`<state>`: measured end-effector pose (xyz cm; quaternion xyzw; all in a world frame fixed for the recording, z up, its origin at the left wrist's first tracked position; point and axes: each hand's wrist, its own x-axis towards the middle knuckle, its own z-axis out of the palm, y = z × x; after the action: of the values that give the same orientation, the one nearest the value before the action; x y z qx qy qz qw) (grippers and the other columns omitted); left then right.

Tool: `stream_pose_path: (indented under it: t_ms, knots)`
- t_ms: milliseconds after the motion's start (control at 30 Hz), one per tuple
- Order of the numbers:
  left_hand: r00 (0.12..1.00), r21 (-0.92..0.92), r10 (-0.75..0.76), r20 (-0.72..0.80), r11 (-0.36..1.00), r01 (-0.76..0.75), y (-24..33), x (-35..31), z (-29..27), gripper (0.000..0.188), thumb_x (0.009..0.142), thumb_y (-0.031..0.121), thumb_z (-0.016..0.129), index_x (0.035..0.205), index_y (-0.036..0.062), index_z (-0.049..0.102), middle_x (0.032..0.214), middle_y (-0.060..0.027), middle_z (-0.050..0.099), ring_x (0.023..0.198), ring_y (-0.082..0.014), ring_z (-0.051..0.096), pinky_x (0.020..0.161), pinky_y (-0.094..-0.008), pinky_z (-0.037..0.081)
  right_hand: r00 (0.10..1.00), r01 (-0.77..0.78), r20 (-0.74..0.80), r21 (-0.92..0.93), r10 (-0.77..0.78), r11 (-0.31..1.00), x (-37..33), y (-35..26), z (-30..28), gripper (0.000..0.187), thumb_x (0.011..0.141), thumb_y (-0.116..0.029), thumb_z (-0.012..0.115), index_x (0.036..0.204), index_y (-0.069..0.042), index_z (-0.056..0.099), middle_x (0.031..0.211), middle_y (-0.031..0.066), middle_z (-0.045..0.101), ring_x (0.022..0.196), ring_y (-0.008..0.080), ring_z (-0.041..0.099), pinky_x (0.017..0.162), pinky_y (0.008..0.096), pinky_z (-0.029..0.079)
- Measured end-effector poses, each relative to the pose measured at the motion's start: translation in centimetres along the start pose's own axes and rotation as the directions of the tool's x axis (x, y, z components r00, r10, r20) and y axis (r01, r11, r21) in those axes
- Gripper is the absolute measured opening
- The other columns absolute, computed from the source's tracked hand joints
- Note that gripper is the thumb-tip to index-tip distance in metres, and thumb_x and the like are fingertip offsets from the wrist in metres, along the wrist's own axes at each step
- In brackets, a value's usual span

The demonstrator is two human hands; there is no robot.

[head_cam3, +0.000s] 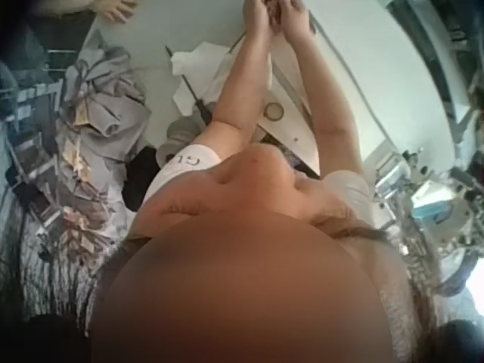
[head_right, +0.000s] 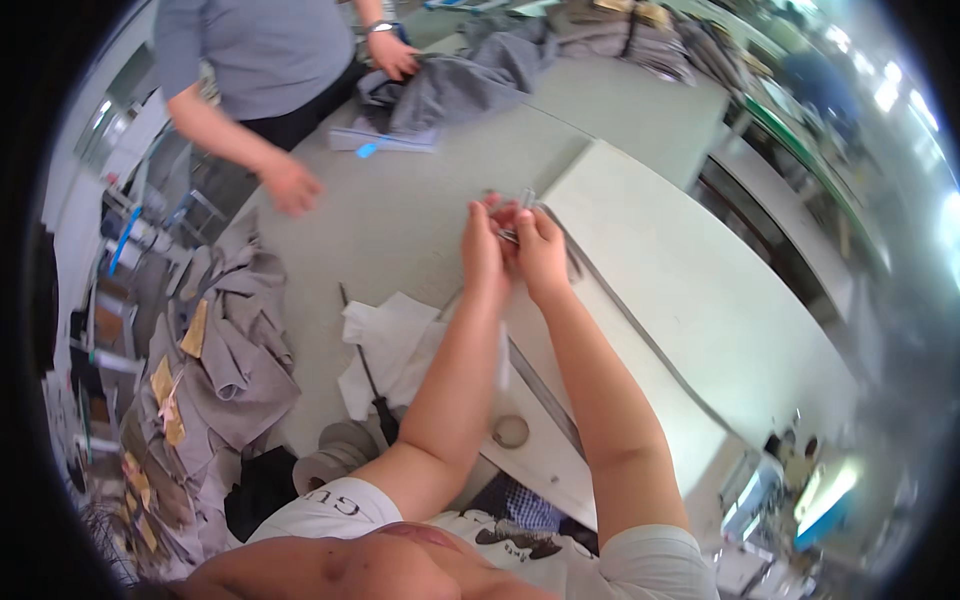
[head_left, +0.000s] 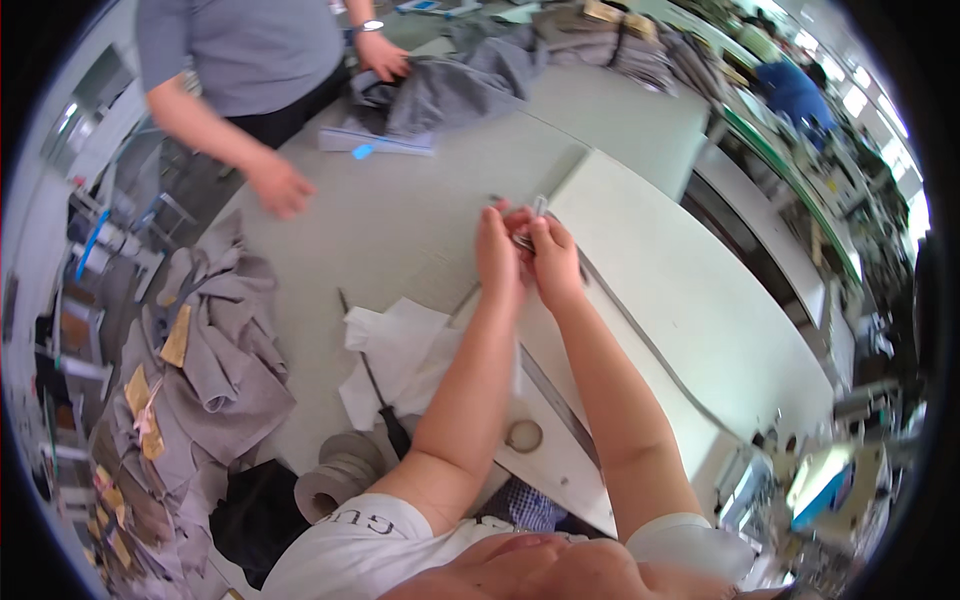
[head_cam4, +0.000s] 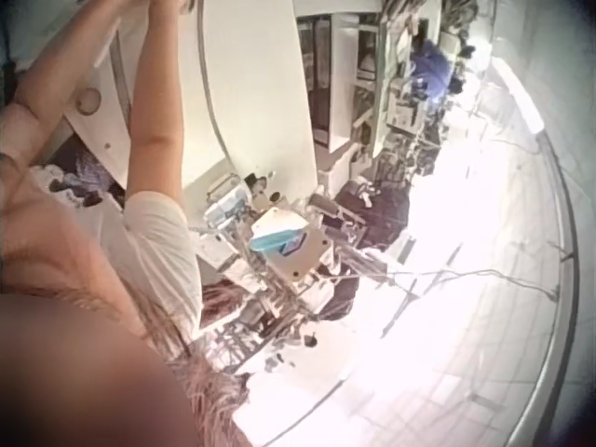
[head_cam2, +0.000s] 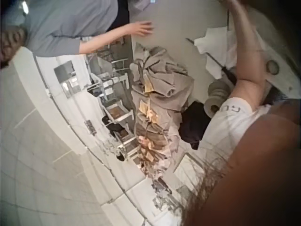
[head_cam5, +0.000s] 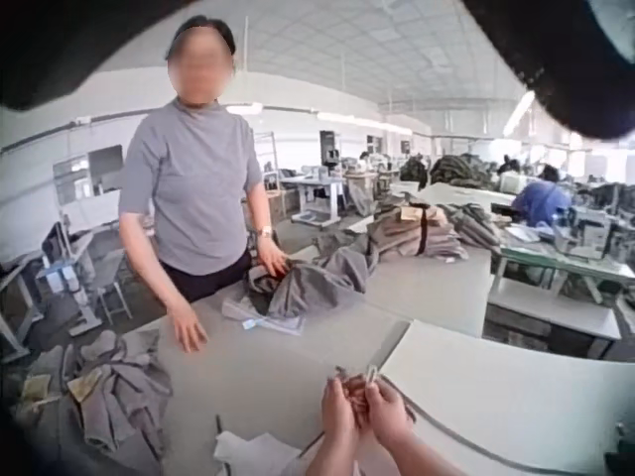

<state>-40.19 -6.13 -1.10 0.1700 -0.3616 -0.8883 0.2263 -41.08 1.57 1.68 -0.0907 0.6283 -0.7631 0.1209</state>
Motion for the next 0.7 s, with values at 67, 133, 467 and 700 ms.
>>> stream_pose_path:
  t_ms: [67, 133, 467, 700]
  knots:
    - [0.999, 0.008, 0.030, 0.046, 1.000, -0.030, -0.3, 0.5, -0.3, 0.051, 0.107, 0.041, 0.036, 0.133, -0.0019, 0.045, 0.110, -0.0154, 0.063, 0.104, -0.0215, 0.061, 0.094, -0.0331, 0.050, 0.996, -0.088, 0.027, 0.042, 0.087, 0.995, -2.7, -2.0, -1.5, 0.031, 0.107, -0.022, 0.042, 0.113, -0.002, 0.065, 0.068, -0.0007, 0.049, 0.057, 0.0088, 0.040, 0.053, 0.0237, 0.034]
    - [0.997, 0.011, 0.053, 0.058, 0.998, -0.054, -0.9, 1.1, -0.5, 0.050, 0.107, 0.037, 0.038, 0.132, -0.0059, 0.045, 0.111, -0.0201, 0.062, 0.109, -0.0255, 0.062, 0.102, -0.0343, 0.049, 0.995, -0.074, 0.074, 0.083, 0.068, 0.994, -7.0, -4.8, -3.7, 0.029, 0.106, -0.019, 0.043, 0.124, -0.002, 0.059, 0.073, 0.0006, 0.052, 0.061, 0.0094, 0.044, 0.058, 0.0243, 0.038]
    - [0.890, 0.778, 0.252, 0.381, 0.433, -0.456, -3.5, 4.5, -1.0, 0.032, 0.100, 0.025, 0.052, 0.115, -0.0005, 0.065, 0.118, -0.0148, 0.070, 0.109, -0.0224, 0.067, 0.095, -0.0331, 0.051, 0.998, -0.020, -0.053, 0.100, 0.026, 0.995, -34.0, -16.0, -14.6, 0.040, 0.098, 0.000, 0.046, 0.138, 0.001, 0.049, 0.094, 0.0072, 0.063, 0.078, 0.0127, 0.059, 0.075, 0.0284, 0.051]
    - [0.763, 0.685, 0.265, 0.590, 0.337, -0.646, 2.0, -4.3, 5.8, 0.030, 0.099, 0.021, 0.054, 0.118, -0.0001, 0.065, 0.120, -0.0134, 0.069, 0.113, -0.0226, 0.065, 0.098, -0.0321, 0.049, 0.991, 0.061, -0.127, 0.178, -0.038, 0.982, -45.8, -17.2, -17.9, 0.036, 0.100, -0.008, 0.058, 0.133, 0.005, 0.051, 0.097, 0.0125, 0.070, 0.080, 0.0167, 0.069, 0.073, 0.0280, 0.057]
